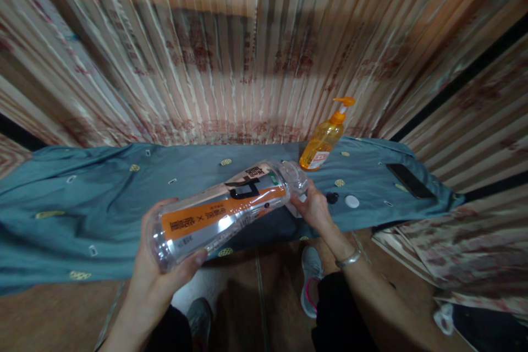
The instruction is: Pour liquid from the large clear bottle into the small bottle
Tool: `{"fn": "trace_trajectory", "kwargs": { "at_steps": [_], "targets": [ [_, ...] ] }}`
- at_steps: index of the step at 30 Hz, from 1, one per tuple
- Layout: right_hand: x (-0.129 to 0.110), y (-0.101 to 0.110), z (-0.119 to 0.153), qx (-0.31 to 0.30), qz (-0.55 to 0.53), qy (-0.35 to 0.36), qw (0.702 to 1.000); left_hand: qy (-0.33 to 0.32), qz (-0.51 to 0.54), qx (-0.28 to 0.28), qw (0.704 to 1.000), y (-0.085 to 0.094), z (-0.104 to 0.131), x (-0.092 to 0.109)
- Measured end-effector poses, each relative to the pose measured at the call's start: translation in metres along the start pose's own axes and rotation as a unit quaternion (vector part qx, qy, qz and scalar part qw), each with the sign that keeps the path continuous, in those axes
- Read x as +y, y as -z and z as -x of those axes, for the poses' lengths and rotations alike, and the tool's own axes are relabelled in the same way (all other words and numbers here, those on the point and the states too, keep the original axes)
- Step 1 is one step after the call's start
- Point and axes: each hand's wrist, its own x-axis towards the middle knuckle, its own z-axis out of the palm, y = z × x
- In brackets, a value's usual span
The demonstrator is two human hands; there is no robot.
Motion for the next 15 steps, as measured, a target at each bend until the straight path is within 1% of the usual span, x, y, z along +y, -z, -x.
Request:
{"fn": "trace_trajectory", "kwargs": {
  "at_steps": [3, 8, 15],
  "targets": [
    [-0.001, 0.0005, -0.0001, -0.008, -0.001, -0.007, 1.0, -0.001, 0.0, -0.009, 1.0, 0.0015, -0.0012, -0.001],
    [-0.0002, -0.0007, -0.0002, 0.006, 0.003, 0.006, 1.0, -0.021, -0.006, -0.014, 1.0, 0.002, -0.0022, -0.0008],
    [0.0026, -0.0016, 0.0007, 0.006, 0.003, 0.014, 1.0, -0.032, -0.001, -0.029, 0.999, 0.0063, -0.0043, -0.01]
  ]
}}
